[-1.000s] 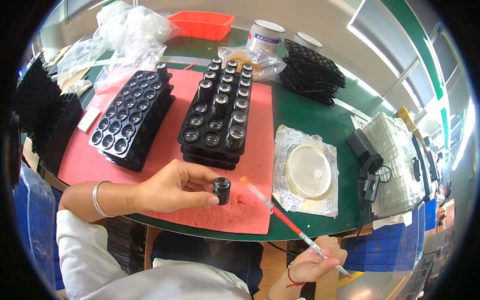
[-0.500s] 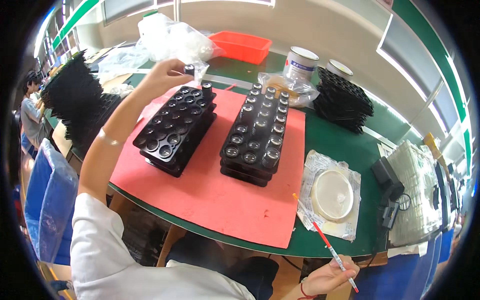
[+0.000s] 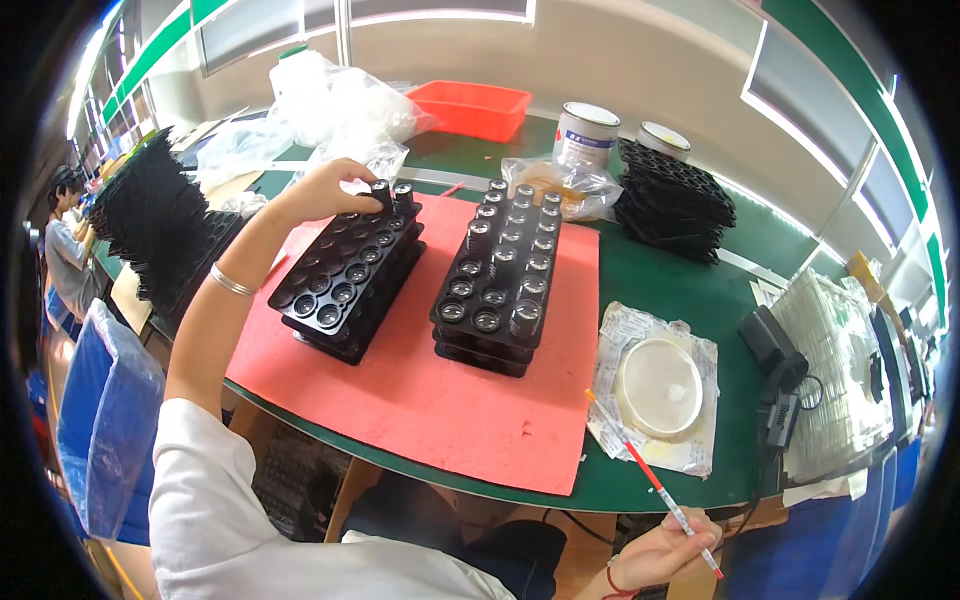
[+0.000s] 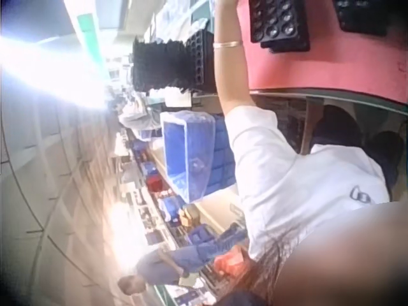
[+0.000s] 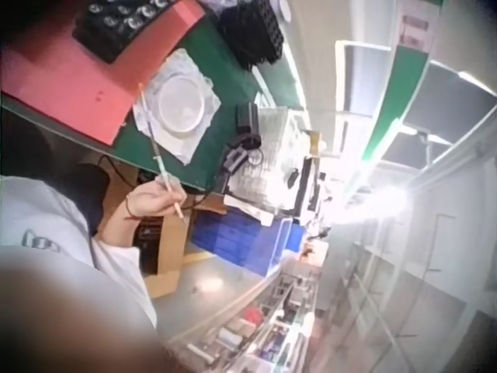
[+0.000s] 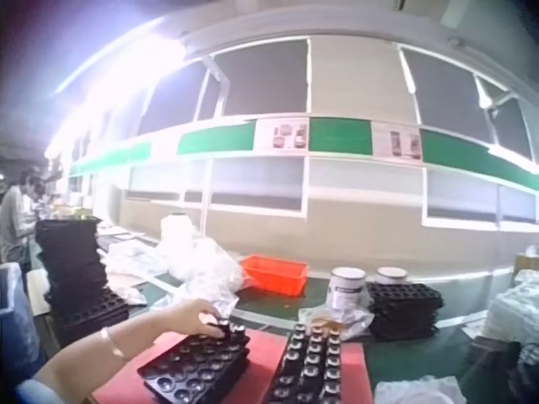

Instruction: Wiping lens housing components and applying a sealant or adhesive using a brush.

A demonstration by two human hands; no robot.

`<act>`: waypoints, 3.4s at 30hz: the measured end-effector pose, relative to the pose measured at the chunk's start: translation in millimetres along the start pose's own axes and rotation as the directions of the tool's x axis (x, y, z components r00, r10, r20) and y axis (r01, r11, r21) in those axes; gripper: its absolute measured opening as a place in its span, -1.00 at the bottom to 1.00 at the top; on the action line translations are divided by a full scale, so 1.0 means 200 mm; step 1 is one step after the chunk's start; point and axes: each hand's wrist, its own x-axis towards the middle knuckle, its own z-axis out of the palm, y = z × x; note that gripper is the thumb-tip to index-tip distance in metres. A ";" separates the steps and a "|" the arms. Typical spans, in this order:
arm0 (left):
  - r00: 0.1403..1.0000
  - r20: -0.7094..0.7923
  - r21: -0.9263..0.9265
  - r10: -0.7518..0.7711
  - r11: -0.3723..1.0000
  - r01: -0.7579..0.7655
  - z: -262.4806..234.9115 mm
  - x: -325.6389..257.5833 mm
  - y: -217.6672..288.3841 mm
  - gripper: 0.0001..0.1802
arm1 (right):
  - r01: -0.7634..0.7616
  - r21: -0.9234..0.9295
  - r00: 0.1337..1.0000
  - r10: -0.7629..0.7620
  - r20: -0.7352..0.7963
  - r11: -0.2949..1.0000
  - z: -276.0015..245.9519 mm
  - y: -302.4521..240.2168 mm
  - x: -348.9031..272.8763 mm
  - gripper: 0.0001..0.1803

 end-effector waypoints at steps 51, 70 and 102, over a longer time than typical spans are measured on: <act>0.856 0.444 -0.857 0.266 0.404 0.319 0.58 -0.56 0.77 -0.69 | -0.113 0.347 0.975 0.036 0.220 0.931 0.15 -0.06 -0.02 -0.66; 0.810 0.428 -0.897 0.401 0.294 0.329 0.61 -0.57 0.73 -0.71 | -0.083 0.284 0.945 -0.015 0.326 0.955 0.15 -0.01 0.00 -0.74; 0.965 -0.253 -0.263 -0.064 0.965 -0.005 0.08 -0.07 -0.16 -0.57 | -0.162 0.279 0.987 0.152 0.056 0.946 0.13 0.03 0.03 -0.63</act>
